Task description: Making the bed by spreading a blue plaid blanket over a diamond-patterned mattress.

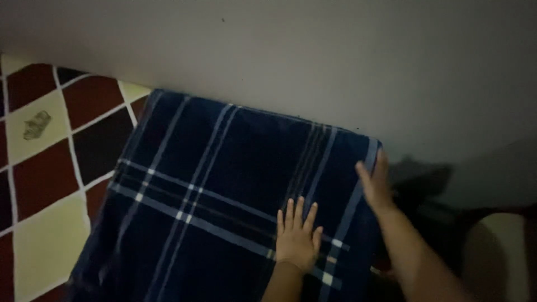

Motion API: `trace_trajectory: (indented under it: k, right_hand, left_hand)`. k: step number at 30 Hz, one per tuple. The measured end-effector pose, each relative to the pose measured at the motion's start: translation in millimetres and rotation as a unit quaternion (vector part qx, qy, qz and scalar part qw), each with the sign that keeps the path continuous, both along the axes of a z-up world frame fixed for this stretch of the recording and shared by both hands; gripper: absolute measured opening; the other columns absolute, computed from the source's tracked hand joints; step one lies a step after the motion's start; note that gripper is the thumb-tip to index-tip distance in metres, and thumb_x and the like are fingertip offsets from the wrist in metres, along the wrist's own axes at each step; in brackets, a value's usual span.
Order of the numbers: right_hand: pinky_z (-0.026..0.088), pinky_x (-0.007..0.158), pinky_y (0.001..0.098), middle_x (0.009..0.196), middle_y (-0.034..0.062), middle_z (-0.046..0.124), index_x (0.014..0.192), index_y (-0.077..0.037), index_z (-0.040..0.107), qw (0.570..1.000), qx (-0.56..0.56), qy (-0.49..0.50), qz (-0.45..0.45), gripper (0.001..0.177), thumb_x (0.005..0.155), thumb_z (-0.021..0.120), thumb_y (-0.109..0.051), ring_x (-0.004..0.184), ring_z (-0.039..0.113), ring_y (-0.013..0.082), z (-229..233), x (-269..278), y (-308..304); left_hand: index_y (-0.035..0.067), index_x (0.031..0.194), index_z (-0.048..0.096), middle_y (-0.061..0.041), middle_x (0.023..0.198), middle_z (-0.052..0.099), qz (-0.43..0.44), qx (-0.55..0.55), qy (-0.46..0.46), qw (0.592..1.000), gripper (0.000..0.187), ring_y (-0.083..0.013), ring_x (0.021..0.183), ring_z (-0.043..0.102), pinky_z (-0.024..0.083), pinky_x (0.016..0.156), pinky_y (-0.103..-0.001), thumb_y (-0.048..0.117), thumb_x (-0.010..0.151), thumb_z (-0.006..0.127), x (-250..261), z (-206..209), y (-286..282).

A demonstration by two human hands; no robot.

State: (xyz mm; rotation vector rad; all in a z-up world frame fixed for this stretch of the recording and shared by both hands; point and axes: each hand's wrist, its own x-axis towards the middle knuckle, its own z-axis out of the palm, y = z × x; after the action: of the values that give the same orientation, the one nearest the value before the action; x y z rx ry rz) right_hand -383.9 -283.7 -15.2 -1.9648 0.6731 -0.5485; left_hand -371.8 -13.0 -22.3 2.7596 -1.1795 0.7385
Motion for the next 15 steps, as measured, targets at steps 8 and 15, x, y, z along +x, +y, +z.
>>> trace_trajectory:
  k: [8,15]
  right_hand:
    - [0.047,0.090,0.0467,0.103,0.0128,0.062,0.118,-0.006,0.057,0.986,0.167,0.002,0.021,0.048,0.105,0.042,-0.049,0.090,0.059,0.0292,7.8,9.4,-32.7]
    - [0.020,0.115,0.0722,0.163,0.0148,0.037,0.150,-0.020,0.049,0.939,-0.299,0.154,0.074,0.067,0.088,0.063,-0.042,0.150,0.030,0.0413,36.1,-21.6,86.8]
  left_hand:
    - [0.024,0.164,0.019,-0.010,0.175,0.008,0.019,0.043,0.015,0.999,0.070,-0.0309,0.162,0.003,0.003,0.129,-0.050,0.057,0.102,0.028,-5.0,-2.3,6.9]
    - [0.018,0.162,0.032,-0.015,0.169,0.020,-0.037,-0.019,0.221,0.974,0.064,-0.0367,0.155,0.010,0.005,0.120,-0.055,0.044,0.104,0.039,-4.5,-0.3,2.4]
